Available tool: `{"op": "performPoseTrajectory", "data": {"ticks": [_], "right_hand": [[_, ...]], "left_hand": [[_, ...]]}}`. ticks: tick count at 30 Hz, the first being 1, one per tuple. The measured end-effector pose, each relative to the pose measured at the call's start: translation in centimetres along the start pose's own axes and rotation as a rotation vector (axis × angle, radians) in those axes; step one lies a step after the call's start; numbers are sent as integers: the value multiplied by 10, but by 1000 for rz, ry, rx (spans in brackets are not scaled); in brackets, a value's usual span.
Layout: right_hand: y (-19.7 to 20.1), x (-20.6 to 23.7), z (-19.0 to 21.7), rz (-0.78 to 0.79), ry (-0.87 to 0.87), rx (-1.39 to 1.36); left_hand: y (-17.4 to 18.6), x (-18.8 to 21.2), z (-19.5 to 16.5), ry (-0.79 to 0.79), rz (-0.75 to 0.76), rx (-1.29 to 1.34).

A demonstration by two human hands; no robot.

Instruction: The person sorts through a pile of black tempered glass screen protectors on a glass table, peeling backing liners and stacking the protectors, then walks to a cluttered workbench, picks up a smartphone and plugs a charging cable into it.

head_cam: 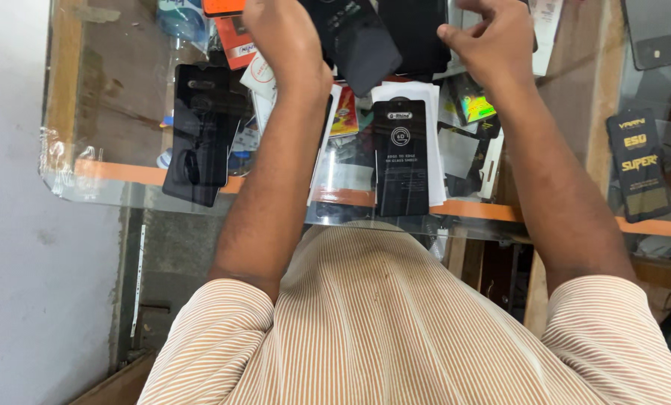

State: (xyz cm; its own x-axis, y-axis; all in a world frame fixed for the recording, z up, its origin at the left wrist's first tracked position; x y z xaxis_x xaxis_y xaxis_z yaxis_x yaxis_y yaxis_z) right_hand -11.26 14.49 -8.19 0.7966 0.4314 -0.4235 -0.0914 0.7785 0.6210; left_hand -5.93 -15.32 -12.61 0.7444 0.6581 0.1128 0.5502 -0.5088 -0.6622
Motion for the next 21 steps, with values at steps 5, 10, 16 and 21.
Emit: {"op": "performPoseTrajectory", "data": {"ticks": [5, 10, 16, 21], "right_hand": [[7, 7, 48, -44, 180, 124], [1, 37, 72, 52, -91, -446], [-11, 60, 70, 58, -93, -664], [-9, 66, 59, 65, -83, -649]], "left_hand": [[-13, 9, 9, 132, 89, -69], [-32, 26, 23, 250, 239, -108], [-45, 43, 42, 368, 422, -108], [-48, 46, 39, 345, 388, -198]]}}
Point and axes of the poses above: each hand's wrist, its own x-axis away from the middle knuckle, its own y-axis out of the back of the hand, z = x × y, the point moved 7 cm from there along -x, towards the middle knuckle, and after that the axes turned 14 degrees about y, right-handed, at the moved point
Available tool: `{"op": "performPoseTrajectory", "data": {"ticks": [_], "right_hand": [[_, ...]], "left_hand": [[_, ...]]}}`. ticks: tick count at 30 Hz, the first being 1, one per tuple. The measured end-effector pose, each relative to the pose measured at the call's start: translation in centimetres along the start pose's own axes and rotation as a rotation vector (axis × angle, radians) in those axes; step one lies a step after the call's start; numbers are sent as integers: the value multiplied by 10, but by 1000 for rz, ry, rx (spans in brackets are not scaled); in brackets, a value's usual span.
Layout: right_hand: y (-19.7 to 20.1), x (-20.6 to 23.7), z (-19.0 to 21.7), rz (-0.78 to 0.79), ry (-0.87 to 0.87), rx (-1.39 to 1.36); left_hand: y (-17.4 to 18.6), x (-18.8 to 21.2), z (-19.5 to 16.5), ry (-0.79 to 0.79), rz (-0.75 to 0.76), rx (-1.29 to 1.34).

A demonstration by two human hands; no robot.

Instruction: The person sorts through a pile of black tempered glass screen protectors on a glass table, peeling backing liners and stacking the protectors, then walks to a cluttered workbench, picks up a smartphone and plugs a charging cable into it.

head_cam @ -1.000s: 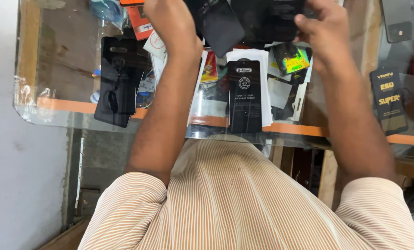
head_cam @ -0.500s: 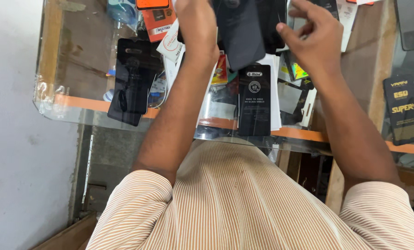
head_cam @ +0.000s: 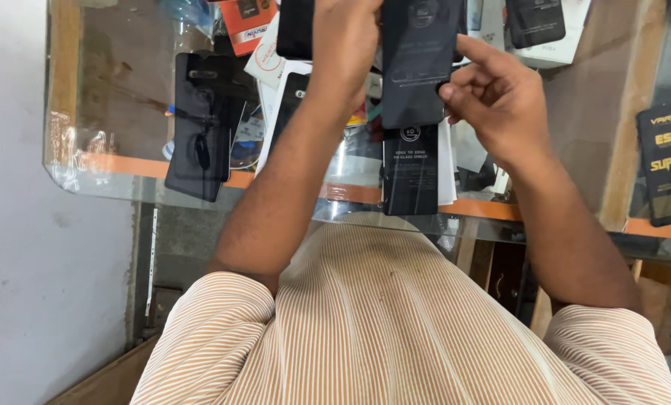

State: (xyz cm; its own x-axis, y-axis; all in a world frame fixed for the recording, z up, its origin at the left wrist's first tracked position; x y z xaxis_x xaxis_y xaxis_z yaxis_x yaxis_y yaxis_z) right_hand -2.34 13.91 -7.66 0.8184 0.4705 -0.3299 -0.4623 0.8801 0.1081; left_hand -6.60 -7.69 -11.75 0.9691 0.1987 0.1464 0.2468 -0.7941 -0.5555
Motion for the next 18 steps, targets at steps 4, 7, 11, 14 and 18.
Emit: {"op": "performPoseTrajectory", "data": {"ticks": [4, 7, 11, 14, 18], "right_hand": [[-3, 3, 8, 10, 3, 91], [-10, 4, 33, 3, 211, 394], [-17, 8, 62, -8, 405, 827], [-17, 8, 73, -21, 481, 1013], [-2, 11, 75, -15, 425, 1158]], "left_hand": [[-10, 13, -12, -20, 23, 3], [-21, 21, -20, -25, 79, 7], [-38, 32, -19, -41, 72, -40], [-53, 44, -13, -83, 117, -79], [-66, 49, -6, 12, 268, -13]]}}
Point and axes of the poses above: each hand's wrist, its own x-axis away from the middle knuckle, its own y-axis out of the back of the hand, z = x × y, the point moved 7 cm from there along -x, towards the middle knuckle, and after that the axes turned 14 degrees about y, right-handed, at the moved point
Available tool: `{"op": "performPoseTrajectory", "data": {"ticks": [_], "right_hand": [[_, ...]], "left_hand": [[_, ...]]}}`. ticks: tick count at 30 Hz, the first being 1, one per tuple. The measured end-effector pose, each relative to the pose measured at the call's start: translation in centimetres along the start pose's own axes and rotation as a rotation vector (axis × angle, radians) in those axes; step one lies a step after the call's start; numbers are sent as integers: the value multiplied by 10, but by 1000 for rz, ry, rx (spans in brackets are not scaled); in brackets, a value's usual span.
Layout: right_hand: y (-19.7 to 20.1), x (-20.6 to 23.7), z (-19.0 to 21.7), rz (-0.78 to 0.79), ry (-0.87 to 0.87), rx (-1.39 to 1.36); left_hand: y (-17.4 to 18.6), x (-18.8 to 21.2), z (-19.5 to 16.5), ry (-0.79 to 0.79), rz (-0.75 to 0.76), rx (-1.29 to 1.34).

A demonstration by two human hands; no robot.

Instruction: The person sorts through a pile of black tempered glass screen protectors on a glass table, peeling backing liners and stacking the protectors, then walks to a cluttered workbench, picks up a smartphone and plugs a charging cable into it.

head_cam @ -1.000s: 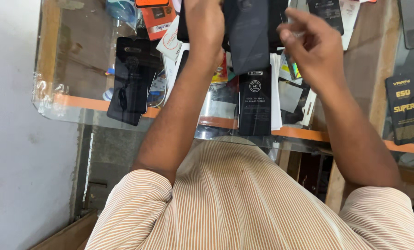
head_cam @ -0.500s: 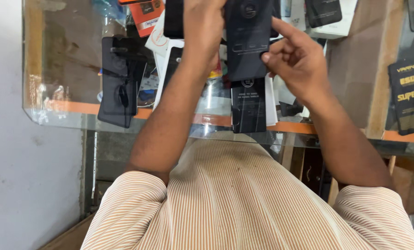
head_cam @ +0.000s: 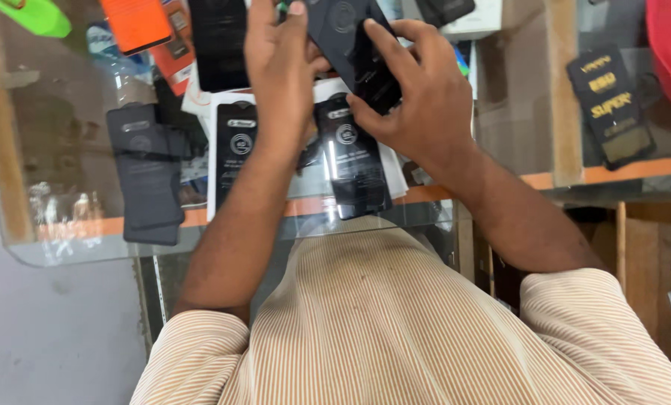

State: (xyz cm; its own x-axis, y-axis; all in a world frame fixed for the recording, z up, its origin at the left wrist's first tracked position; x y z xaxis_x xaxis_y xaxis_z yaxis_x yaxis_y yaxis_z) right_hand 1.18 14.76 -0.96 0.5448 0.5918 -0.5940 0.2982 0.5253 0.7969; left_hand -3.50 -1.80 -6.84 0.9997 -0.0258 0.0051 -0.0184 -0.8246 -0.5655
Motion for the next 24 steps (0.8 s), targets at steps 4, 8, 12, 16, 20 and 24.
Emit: {"op": "performPoseTrajectory", "data": {"ticks": [4, 8, 12, 16, 20, 24], "right_hand": [[19, 39, -23, 100, -239, 61], [41, 104, -23, 78, -426, 251], [36, 144, -15, 161, -432, 407], [40, 149, -2, 181, -330, 508], [45, 138, 38, -15, -199, 176], [32, 122, 102, -186, 92, -253]], "left_hand": [[9, 2, -5, 32, -142, -193], [0, 15, -15, -152, -109, -289], [-7, 29, -22, -287, -238, -390], [-56, 100, -57, -942, -194, -960], [-92, 200, -49, -1154, 144, -979], [-41, 279, 2, -1133, 182, -1262]]}}
Point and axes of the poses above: each hand's wrist, its own x-axis away from the middle knuckle, its own y-axis out of the back of the hand, z = x × y, the point moved 7 cm from there along -x, towards the middle knuckle, and after that the axes turned 14 degrees about y, right-handed, at the moved point
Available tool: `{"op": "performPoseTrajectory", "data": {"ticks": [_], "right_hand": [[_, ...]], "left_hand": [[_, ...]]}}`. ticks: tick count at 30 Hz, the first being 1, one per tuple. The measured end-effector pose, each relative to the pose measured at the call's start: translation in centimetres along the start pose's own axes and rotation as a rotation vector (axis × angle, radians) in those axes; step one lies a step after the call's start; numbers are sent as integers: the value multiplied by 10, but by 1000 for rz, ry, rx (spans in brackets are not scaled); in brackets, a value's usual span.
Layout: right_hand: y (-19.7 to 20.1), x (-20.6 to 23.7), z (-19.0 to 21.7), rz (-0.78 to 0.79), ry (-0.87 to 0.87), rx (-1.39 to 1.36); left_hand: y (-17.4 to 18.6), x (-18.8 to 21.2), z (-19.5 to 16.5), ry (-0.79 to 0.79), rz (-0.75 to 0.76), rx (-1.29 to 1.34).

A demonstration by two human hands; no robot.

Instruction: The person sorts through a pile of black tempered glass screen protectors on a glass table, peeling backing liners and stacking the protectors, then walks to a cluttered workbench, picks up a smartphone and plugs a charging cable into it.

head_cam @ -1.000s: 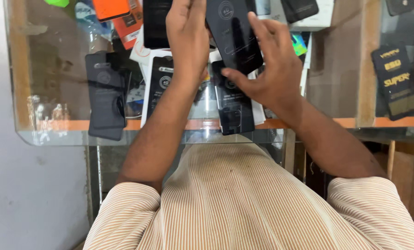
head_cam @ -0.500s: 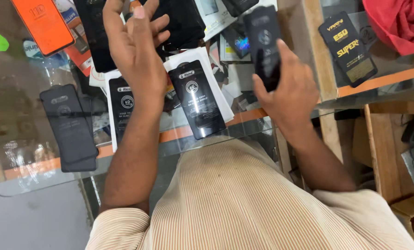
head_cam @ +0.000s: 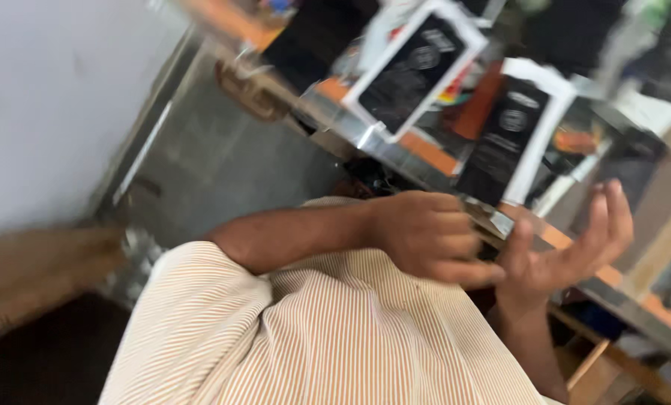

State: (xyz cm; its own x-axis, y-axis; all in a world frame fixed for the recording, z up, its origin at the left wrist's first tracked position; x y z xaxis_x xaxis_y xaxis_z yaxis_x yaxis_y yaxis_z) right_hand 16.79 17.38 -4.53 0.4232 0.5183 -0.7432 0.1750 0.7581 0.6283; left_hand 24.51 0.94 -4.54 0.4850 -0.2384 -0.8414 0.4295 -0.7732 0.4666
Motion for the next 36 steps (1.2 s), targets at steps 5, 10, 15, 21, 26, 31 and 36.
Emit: {"op": "performPoseTrajectory", "data": {"ticks": [5, 10, 15, 21, 26, 31, 36], "right_hand": [[-56, -13, 72, -174, 437, -406], [-143, -17, 182, 184, 563, -804], [-257, -3, 338, 779, 417, -991], [-389, 45, 580, 1277, 714, -838], [-434, 86, 755, 1204, 1199, -903], [-442, 152, 916, 1254, 1490, -1230], [-426, 219, 1074, 1275, 1846, -1408]], "left_hand": [[18, 248, 83, 1455, 358, -73], [86, 492, -20, 2546, 344, 513], [187, 567, -81, 2520, 274, 347], [349, 613, -148, 2466, -455, -122], [488, 626, -244, 1987, -924, -1065], [552, 669, -409, 1872, -1348, -1612], [550, 735, -533, 1944, -1725, -1972]]}}
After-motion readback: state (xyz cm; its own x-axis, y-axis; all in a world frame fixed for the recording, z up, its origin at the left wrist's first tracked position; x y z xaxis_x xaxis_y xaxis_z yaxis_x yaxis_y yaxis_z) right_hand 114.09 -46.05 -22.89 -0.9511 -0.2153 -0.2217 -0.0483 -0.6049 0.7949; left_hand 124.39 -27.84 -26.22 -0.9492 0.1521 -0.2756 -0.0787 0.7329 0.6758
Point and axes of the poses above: each hand's wrist, its own x-axis away from the middle knuckle, its own y-axis out of the back of the hand, z = x × y, the point moved 7 cm from there along -x, towards the middle knuckle, and after that the axes turned 14 degrees about y, right-handed, at the moved point
